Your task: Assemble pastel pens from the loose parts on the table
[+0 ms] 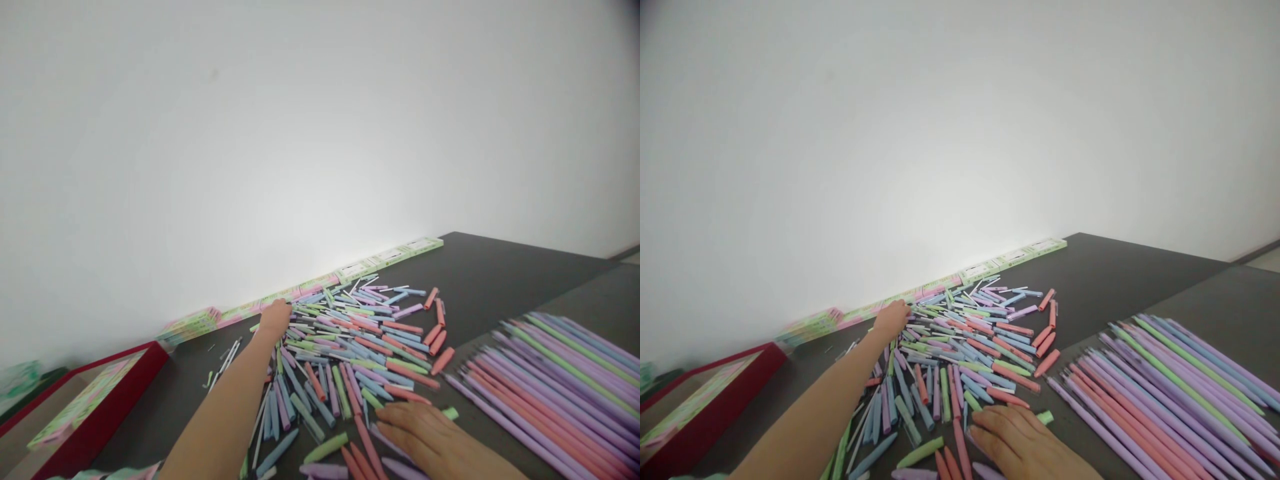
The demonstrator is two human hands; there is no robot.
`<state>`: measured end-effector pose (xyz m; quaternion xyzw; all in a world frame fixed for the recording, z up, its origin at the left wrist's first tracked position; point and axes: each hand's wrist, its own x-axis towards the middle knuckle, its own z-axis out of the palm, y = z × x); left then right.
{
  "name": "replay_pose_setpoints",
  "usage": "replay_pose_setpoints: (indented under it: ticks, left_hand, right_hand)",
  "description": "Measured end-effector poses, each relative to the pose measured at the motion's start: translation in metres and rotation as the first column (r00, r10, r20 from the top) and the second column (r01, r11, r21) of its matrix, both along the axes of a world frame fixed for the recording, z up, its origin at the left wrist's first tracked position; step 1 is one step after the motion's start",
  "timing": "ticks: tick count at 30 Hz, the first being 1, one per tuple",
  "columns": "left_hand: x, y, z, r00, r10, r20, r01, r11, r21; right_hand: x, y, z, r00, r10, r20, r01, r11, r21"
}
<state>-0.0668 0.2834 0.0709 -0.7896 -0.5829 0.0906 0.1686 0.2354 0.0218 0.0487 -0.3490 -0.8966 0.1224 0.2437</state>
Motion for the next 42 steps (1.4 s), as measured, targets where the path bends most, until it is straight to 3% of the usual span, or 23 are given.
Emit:
replay_pose_setpoints:
  ticks: [8,14,18,22,24,27,30,34,37,40,41,42]
  left_hand:
    - [0.002,-0.007,0.011,0.997,-0.056,-0.046,0.053,0.997,-0.057]
    - [0.006,-0.016,0.016,1.0,-0.018,-0.016,0.016,0.992,-0.123]
    - [0.008,-0.022,0.019,0.994,-0.005,0.108,0.016,0.995,-0.095]
    - [0.014,-0.04,0.035,0.927,-0.005,0.376,0.002,1.0,0.008]
    - [0.025,-0.06,0.047,0.841,-0.015,0.541,0.004,1.0,0.021]
    - [0.054,-0.106,0.061,0.652,0.006,0.758,0.133,0.983,-0.122]
    - [0.088,-0.165,0.064,0.456,0.11,0.883,0.36,0.885,-0.296]
    - [0.122,-0.233,0.051,0.242,0.288,0.926,0.543,0.751,-0.376]
    - [0.129,-0.264,0.036,0.159,0.365,0.917,0.519,0.759,-0.392]
    - [0.115,-0.288,0.023,0.117,0.358,0.926,0.416,0.829,-0.373]
    - [0.107,-0.295,0.02,0.129,0.341,0.931,0.347,0.864,-0.365]
    - [0.096,-0.302,0.016,0.261,0.278,0.924,0.202,0.921,-0.334]
  right_hand:
    - [0.003,-0.004,0.002,0.998,-0.023,-0.056,0.026,0.998,0.06]
    - [0.003,-0.007,0.005,0.994,-0.056,-0.091,0.062,0.996,0.06]
    - [0.003,-0.006,0.003,0.993,-0.055,-0.102,0.059,0.997,0.041]
    - [0.004,-0.002,-0.006,0.986,-0.108,-0.13,0.104,0.994,-0.039]
    - [0.004,0.002,-0.008,0.976,-0.152,-0.157,0.131,0.982,-0.133]
    - [0.004,0.006,-0.003,0.926,-0.246,-0.288,0.163,0.945,-0.282]
    - [0.003,0.002,0.01,0.858,-0.275,-0.435,0.101,0.918,-0.383]
    - [-0.002,-0.017,0.023,0.835,-0.172,-0.523,-0.085,0.898,-0.432]
    - [-0.007,-0.029,0.022,0.829,-0.151,-0.539,-0.155,0.863,-0.481]
    - [-0.006,-0.031,0.018,0.866,-0.156,-0.475,-0.116,0.861,-0.494]
    - [-0.005,-0.03,0.017,0.89,-0.164,-0.426,-0.068,0.875,-0.479]
    - [-0.002,-0.028,0.016,0.915,-0.169,-0.367,-0.015,0.893,-0.45]
